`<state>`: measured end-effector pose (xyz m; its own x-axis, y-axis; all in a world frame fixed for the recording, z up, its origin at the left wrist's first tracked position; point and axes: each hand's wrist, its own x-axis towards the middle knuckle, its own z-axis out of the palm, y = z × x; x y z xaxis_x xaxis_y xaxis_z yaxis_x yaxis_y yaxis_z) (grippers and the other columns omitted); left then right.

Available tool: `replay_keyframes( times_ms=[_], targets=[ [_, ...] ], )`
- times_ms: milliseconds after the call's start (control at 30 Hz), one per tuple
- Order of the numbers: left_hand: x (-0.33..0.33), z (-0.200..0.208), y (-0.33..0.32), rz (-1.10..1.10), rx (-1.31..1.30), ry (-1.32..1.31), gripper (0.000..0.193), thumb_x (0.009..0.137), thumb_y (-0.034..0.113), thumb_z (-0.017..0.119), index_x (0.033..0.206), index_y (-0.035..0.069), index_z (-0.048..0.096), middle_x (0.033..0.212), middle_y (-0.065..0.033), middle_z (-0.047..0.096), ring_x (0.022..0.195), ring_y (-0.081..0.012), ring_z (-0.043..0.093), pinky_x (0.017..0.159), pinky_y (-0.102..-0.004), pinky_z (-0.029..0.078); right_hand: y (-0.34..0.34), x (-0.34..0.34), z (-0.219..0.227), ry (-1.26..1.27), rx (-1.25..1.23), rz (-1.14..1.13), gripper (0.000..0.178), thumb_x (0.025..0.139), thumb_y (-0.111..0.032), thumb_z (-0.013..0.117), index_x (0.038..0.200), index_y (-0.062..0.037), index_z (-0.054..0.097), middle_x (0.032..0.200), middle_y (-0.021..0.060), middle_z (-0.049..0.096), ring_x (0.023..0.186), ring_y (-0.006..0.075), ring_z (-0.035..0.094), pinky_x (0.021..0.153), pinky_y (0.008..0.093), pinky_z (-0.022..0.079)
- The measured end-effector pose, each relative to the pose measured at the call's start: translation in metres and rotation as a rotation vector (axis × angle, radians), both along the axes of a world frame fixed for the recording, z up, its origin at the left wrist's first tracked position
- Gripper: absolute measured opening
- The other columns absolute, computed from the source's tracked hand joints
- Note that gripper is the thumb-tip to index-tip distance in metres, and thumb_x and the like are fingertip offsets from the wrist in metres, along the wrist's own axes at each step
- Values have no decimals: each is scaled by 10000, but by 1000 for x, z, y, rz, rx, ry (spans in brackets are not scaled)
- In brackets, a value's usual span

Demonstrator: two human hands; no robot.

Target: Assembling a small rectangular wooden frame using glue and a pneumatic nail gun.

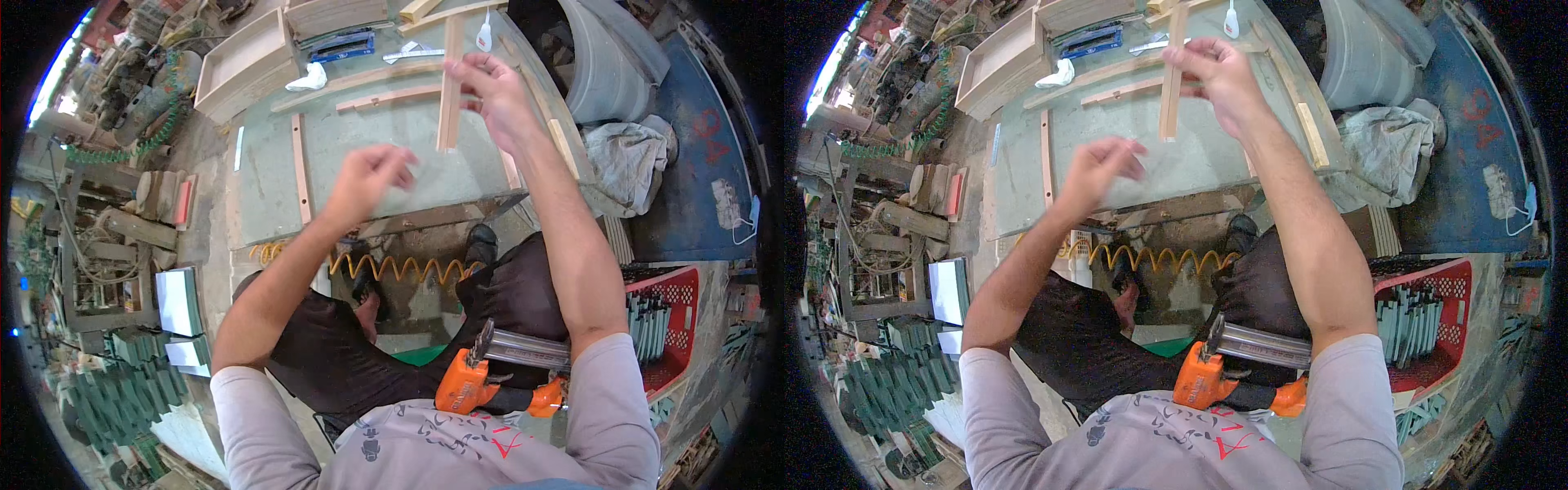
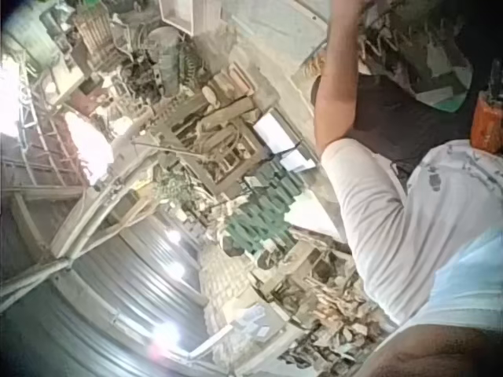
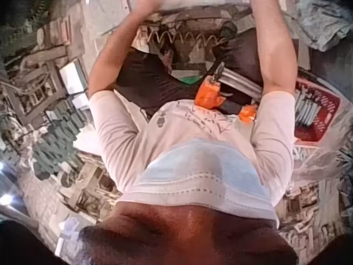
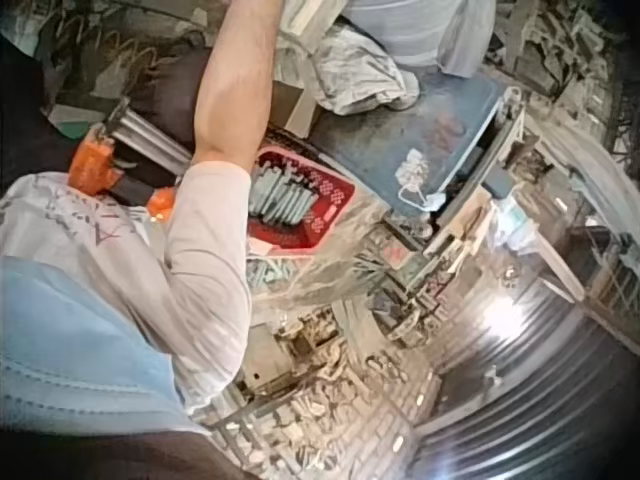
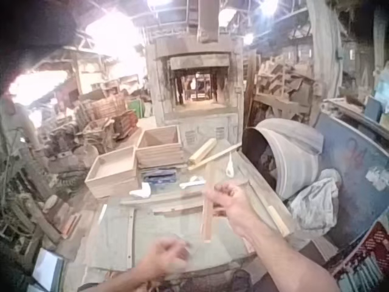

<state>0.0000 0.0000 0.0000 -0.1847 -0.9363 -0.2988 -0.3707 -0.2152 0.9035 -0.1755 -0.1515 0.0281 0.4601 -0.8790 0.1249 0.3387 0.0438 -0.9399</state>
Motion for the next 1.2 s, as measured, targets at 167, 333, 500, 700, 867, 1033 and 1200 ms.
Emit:
replay_keyframes(
  times_ms=[167, 333, 500, 700, 867, 1033, 1200],
  targets=[
    [10, -3, -3, 488, -207, 591, 363, 939, 213, 595, 1224, 1, 523, 1169, -144, 596, 1125, -231, 571, 931, -405, 497, 17, 7, -14, 326, -54, 185, 342, 781, -225, 785, 965, -49, 557, 879, 37, 629, 791, 123, 621, 649, 292, 552],
    [4, -6, -5, 420, -141, 609, 265, 893, 134, 652, 1118, 39, 550, 1103, -101, 596, 1096, -211, 578, 941, -400, 493, 29, 21, -25, 421, -86, 254, 280, 812, -226, 754, 951, -98, 548, 861, -16, 606, 805, 87, 596, 646, 279, 522],
    [6, -13, -1, 403, -110, 612, 197, 865, 77, 672, 1017, 62, 547, 1024, -50, 589, 974, -145, 585, 873, -341, 506, 36, 28, -27, 427, -75, 313, 266, 828, -205, 738, 961, -94, 537, 876, 1, 622, 819, 92, 605, 654, 282, 523],
    [9, -12, 8, 419, -131, 608, 200, 851, 60, 674, 1003, 62, 545, 1012, -49, 586, 979, -145, 581, 871, -328, 496, 38, 18, -18, 453, -35, 301, 251, 840, -203, 723, 986, -88, 554, 881, 13, 637, 831, 94, 606, 682, 282, 524],
    [15, -5, 16, 466, -141, 643, 263, 838, 53, 676, 1056, 50, 528, 1027, -62, 579, 983, -149, 570, 877, -322, 484, 10, -17, -15, 642, -170, 96, 210, 864, -206, 681, 976, -54, 587, 873, 24, 642, 755, 103, 614, 605, 263, 527],
    [17, -5, 17, 492, -119, 650, 425, 846, 45, 653, 1233, 10, 482, 1040, -67, 569, 977, -156, 567, 865, -309, 479, -18, -49, -23, 1070, -491, -164, 254, 816, -184, 682, 971, 10, 628, 762, 68, 647, 642, 115, 630, 536, 269, 534],
    [21, -6, 17, 444, -77, 653, 429, 915, 109, 576, 1320, 18, 468, 1054, -54, 590, 966, -142, 576, 860, -298, 475, -17, -50, -29, 1230, -465, -167, 343, 746, -255, 709, 1028, -61, 693, 906, 184, 694, 876, 293, 674, 814, 383, 524]
  ],
)
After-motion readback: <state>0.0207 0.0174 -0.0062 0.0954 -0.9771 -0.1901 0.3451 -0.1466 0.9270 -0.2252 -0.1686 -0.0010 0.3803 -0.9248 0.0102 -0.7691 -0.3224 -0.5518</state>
